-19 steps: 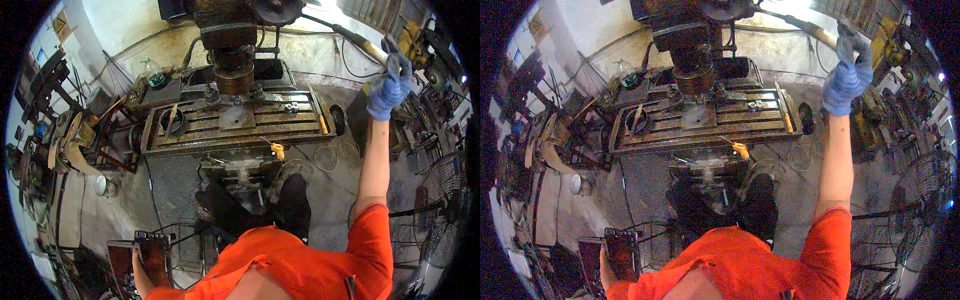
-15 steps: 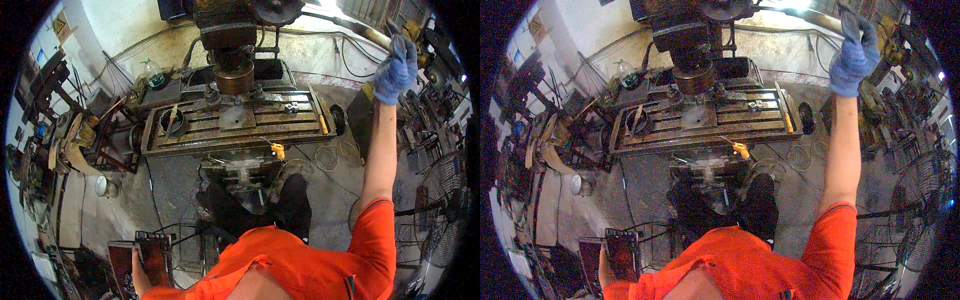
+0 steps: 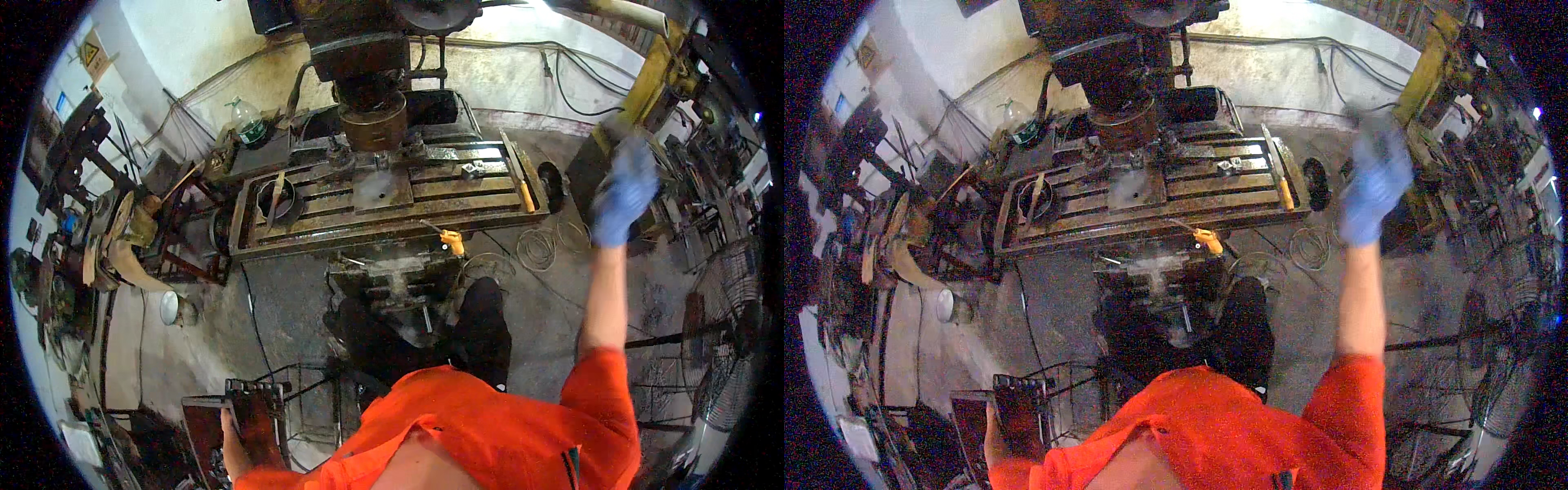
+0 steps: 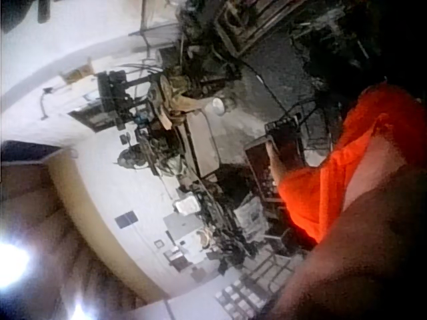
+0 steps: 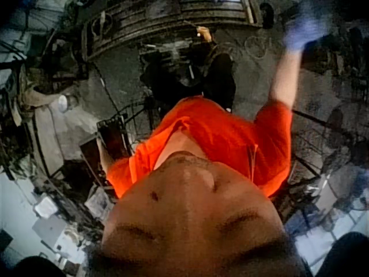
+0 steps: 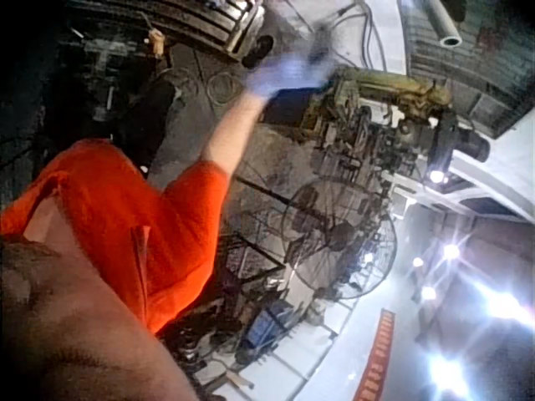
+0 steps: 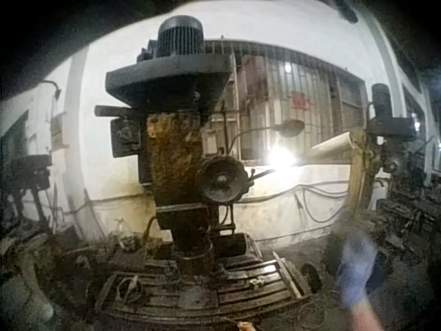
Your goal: The person machines metal pieces using a vertical milling machine. They use a brush to apply liquid to the machine table, position metal blocks into a fixture by hand, and operate the machine by turning a handle and pulling a lever.
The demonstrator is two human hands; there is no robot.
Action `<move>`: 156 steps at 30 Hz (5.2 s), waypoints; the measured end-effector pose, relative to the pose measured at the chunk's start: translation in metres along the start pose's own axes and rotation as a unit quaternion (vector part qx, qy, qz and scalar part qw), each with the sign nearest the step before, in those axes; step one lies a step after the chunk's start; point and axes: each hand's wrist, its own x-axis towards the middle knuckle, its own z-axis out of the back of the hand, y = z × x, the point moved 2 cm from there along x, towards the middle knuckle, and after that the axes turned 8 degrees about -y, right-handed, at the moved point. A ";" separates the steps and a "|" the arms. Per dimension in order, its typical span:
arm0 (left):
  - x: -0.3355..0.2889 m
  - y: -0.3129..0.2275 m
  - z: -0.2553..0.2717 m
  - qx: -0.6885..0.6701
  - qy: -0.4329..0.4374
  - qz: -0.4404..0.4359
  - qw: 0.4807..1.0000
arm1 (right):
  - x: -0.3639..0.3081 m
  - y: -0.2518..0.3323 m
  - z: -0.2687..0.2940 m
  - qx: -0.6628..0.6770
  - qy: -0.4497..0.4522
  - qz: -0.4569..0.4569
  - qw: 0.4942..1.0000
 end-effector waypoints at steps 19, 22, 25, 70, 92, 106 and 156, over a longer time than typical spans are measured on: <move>0.286 -0.129 0.133 -0.086 0.147 -0.201 0.965 | -0.359 -0.110 -0.064 0.010 0.336 -0.561 0.757; 0.257 -0.091 0.024 -0.097 0.180 -0.230 0.952 | -0.317 -0.083 -0.051 0.036 0.300 -0.507 0.807; 0.241 -0.076 -0.035 -0.030 0.241 -0.229 0.943 | -0.253 -0.075 -0.040 0.084 0.245 -0.425 0.867; 0.112 0.102 -0.435 0.505 0.419 -0.638 0.403 | -0.151 -0.023 -0.080 0.091 0.567 -0.267 0.774; 0.135 0.120 -0.453 0.469 0.297 -0.718 0.421 | -0.217 -0.060 -0.019 -0.080 0.489 -0.258 0.829; 0.136 0.127 -0.477 0.511 0.224 -0.626 0.545 | -0.001 -0.051 -0.033 -0.008 0.243 -0.178 0.953; 0.149 0.065 -0.414 0.338 0.326 -0.694 0.545 | 0.029 0.013 -0.032 0.281 0.060 0.067 0.956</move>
